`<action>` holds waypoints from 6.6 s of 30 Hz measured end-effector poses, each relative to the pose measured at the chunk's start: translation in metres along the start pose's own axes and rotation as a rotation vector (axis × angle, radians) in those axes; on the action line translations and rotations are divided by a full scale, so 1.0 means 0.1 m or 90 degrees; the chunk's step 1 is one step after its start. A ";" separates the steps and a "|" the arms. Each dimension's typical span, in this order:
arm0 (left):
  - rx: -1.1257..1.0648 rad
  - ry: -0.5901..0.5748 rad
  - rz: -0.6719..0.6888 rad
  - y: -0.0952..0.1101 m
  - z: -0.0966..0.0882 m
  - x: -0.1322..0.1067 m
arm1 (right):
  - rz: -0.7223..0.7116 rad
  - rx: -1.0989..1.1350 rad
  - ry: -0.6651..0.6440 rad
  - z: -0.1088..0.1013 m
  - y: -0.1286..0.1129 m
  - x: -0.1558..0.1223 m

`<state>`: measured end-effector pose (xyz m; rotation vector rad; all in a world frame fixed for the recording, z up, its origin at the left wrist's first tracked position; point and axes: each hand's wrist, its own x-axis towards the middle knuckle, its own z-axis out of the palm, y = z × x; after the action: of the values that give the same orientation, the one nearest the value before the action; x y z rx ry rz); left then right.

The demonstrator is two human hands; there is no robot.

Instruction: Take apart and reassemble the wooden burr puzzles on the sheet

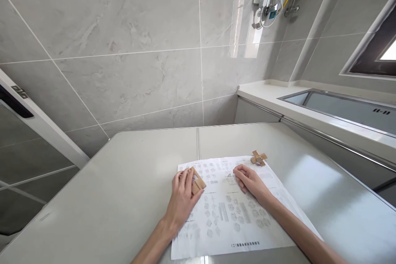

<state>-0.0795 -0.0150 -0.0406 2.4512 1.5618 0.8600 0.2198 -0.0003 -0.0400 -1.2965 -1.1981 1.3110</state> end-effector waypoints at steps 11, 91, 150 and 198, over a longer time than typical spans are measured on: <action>-0.213 -0.210 0.124 0.60 0.29 0.32 | -0.016 -0.020 -0.005 0.02 -0.09 -0.02; -0.910 -0.290 -0.214 0.47 0.00 0.42 | -0.013 0.124 -0.423 -0.11 0.02 -0.10; -0.798 -0.264 -0.170 0.61 0.09 0.34 | -0.044 0.131 -0.342 0.04 -0.11 -0.17; -0.754 -0.226 -0.172 0.65 0.07 0.30 | -0.032 0.138 -0.375 0.01 -0.11 -0.15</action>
<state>-0.0146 -0.0176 -0.0100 1.3897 0.8089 0.8592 0.2186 -0.0136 -0.0278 -0.7353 -1.4166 1.7991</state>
